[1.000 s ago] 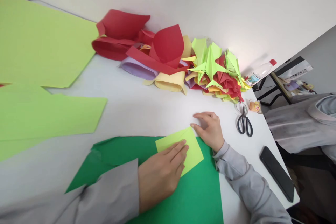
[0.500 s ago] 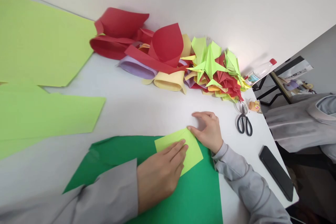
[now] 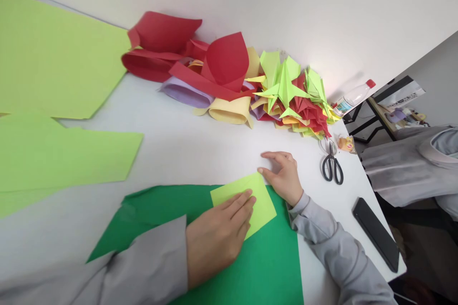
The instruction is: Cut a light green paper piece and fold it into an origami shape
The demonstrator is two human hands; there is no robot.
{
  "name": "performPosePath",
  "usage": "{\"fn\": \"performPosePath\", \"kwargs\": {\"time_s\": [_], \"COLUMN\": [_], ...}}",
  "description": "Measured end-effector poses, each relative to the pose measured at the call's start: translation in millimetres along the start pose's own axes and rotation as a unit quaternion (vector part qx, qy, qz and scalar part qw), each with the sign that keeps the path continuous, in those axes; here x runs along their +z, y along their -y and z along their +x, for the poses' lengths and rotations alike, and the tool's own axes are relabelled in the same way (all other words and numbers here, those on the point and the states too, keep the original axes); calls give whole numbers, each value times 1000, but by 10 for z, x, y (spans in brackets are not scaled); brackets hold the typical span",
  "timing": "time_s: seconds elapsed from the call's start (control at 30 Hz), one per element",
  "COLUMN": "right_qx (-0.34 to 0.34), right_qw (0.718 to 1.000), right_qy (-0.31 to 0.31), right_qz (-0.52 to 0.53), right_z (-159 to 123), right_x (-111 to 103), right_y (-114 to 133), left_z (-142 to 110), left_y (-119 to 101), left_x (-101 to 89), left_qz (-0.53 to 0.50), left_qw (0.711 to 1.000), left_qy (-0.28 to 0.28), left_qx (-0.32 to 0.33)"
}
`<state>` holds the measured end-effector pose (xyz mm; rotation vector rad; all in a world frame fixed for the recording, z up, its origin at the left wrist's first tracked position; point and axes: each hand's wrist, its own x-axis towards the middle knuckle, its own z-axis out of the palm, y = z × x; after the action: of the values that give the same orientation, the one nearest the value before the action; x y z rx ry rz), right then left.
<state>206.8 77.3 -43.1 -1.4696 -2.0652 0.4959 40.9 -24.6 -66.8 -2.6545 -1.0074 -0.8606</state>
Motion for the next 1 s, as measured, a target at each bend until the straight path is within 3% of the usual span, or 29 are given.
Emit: {"fn": "performPosePath", "kwargs": {"time_s": [0.3,0.43,0.57,0.73,0.83,1.0], "right_qx": [-65,-114,-153,-159,-142,-129], "right_qw": [996,993,985,983,985,988], "right_qy": [-30,-38,-5,35,53,56], "right_qz": [49,-15,-76,-81,-77,-66], "right_z": [-49,-121,-188,-214,-204,-194], "right_x": [-28,-42,-48,-46,-47,-44], "right_y": [-26,22,26,-19,-23,-15], "left_z": [-7,-15,-27,12,50,54], "left_y": [38,47,92,256,310,301], "left_x": [32,37,10,-58,-68,0], "left_qz": [-14,-11,-29,-54,-11,22], "left_qw": [1000,1000,999,987,982,975], "left_qy": [-23,-26,-39,-83,-48,-15], "left_qx": [-3,0,-9,-126,-184,-218]}}
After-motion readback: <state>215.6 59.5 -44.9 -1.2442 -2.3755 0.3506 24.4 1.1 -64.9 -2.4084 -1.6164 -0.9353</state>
